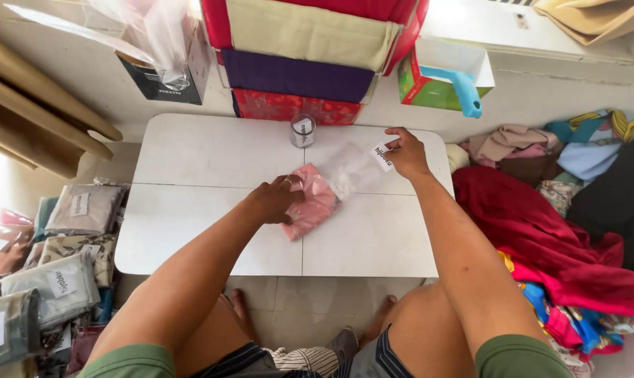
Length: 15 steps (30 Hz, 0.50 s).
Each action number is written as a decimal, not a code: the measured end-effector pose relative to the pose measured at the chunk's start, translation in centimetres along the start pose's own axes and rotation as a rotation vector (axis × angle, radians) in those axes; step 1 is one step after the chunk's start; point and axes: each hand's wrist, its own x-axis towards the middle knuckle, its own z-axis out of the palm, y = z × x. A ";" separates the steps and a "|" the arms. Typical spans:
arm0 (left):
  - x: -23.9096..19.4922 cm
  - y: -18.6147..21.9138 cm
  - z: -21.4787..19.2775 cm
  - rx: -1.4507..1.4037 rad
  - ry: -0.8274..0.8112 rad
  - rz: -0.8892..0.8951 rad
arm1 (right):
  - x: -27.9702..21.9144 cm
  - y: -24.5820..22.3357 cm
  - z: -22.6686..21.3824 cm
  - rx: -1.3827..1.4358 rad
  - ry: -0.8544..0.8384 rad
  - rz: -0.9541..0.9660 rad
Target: The person folds a pink patterned cloth on a white table using a small blue rolling tool to smooth it. They then place the folded cloth into a clear plastic bag, seal it, and set it aside before picking up a red cloth.
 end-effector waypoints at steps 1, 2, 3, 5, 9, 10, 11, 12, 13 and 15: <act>-0.4 -0.1 -0.2 -0.002 0.000 -0.005 | 0.7 0.6 0.4 0.000 -0.004 -0.004; -0.7 -0.2 -0.3 -0.025 0.012 0.037 | 1.3 1.3 0.8 -0.036 0.003 0.015; -1.1 -0.2 -0.4 -0.047 0.024 0.079 | 1.9 2.0 1.3 -0.072 0.010 0.034; -0.6 -1.0 0.5 -0.004 0.044 0.066 | 2.6 3.4 2.4 -0.031 -0.041 0.094; -2.1 -2.0 0.4 -0.021 0.086 0.025 | 0.6 2.0 3.2 0.088 -0.239 0.289; -2.9 -1.9 -0.5 -0.027 0.087 0.022 | -0.2 0.8 3.0 0.083 -0.243 0.287; -3.7 -1.9 -1.3 -0.075 0.089 0.022 | -1.0 -0.4 2.7 0.170 -0.307 0.252; -4.3 -1.8 -2.4 -0.119 0.095 0.025 | -1.7 -1.7 2.3 0.257 -0.365 0.214; -4.2 -2.3 -2.2 -0.122 0.101 0.025 | -1.2 -1.4 2.5 0.252 -0.364 0.212; -3.9 -3.2 -1.9 -0.214 0.136 -0.012 | -0.2 -0.9 3.0 0.333 -0.273 0.115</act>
